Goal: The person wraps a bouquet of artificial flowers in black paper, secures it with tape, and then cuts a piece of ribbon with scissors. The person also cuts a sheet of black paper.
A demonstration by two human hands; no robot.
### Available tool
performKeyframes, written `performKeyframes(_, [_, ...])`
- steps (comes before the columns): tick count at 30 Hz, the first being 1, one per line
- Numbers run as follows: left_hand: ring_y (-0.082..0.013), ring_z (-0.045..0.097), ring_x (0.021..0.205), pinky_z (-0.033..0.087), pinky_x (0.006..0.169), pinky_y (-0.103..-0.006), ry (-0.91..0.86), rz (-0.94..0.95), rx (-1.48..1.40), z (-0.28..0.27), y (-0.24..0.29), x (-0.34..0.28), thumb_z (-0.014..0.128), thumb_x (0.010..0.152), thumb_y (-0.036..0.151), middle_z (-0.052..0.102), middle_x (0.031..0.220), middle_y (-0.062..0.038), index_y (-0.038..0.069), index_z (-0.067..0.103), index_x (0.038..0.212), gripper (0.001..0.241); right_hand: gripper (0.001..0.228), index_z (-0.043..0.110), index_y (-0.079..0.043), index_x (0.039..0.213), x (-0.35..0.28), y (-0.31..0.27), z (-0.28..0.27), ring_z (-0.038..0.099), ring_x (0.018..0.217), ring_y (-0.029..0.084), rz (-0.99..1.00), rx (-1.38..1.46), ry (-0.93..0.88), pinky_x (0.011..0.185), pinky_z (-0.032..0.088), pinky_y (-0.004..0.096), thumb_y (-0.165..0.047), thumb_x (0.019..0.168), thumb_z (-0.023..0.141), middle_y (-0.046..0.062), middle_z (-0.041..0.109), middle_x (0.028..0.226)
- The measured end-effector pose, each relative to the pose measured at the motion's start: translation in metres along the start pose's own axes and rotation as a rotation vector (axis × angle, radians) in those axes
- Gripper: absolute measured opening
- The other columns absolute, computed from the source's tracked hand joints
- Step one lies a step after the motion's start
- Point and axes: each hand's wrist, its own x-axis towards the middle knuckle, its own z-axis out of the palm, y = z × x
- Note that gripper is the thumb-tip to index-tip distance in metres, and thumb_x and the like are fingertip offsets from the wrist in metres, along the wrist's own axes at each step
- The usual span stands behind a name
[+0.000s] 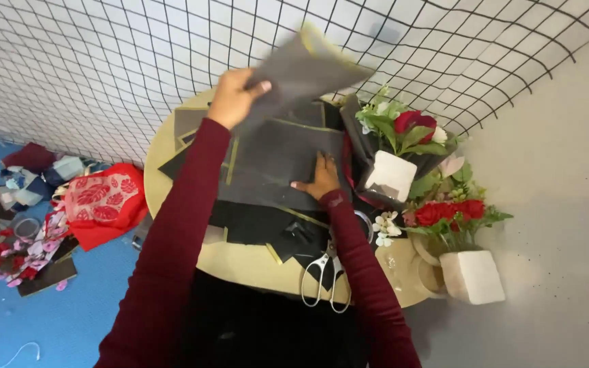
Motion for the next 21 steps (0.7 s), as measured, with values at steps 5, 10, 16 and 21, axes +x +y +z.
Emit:
performKeyframes(5, [-0.0135, 0.067, 0.075, 0.055, 0.073, -0.0274, 0.109, -0.334, -0.657, 0.016, 0.017, -0.014, 0.079, 0.087, 0.013, 0.068, 0.080, -0.001, 0.006, 0.075, 0.094, 0.010, 0.122, 0.017, -0.003, 0.161, -0.019, -0.018, -0.043, 0.009, 0.153, 0.042, -0.228, 0.693, 0.055, 0.126, 0.018, 0.053, -0.021, 0.068, 0.093, 0.026, 0.015, 0.164])
performKeyframes(10, [-0.0231, 0.074, 0.081, 0.059, 0.074, -0.0336, 0.077, -0.565, -0.895, 0.049, -0.058, -0.039, 0.084, 0.085, 0.014, 0.072, 0.089, -0.007, 0.006, 0.076, 0.108, 0.025, 0.115, 0.017, -0.008, 0.163, -0.020, 0.020, -0.062, 0.015, 0.156, 0.036, -0.495, 1.329, 0.032, 0.126, 0.017, 0.048, 0.010, 0.065, 0.075, 0.019, 0.023, 0.164])
performKeyframes(16, [-0.0165, 0.065, 0.082, 0.054, 0.073, -0.0304, 0.243, -0.606, -0.714, 0.070, -0.050, -0.070, 0.081, 0.087, 0.012, 0.066, 0.089, -0.002, 0.006, 0.073, 0.105, 0.021, 0.012, 0.075, -0.012, 0.105, -0.034, 0.024, -0.074, 0.061, 0.083, 0.012, -0.292, 0.891, 0.378, 0.082, 0.052, 0.028, -0.019, 0.095, 0.078, 0.001, 0.069, 0.083])
performKeyframes(21, [-0.0136, 0.064, 0.072, 0.053, 0.064, -0.0276, 0.243, -0.544, -0.645, 0.073, -0.047, -0.072, 0.089, 0.077, 0.012, 0.065, 0.079, 0.000, 0.010, 0.073, 0.092, 0.022, 0.016, 0.077, -0.009, 0.098, -0.030, 0.033, -0.064, 0.066, 0.071, 0.010, -0.249, 0.942, 0.401, 0.071, 0.057, 0.027, -0.006, 0.084, 0.084, 0.005, 0.075, 0.080])
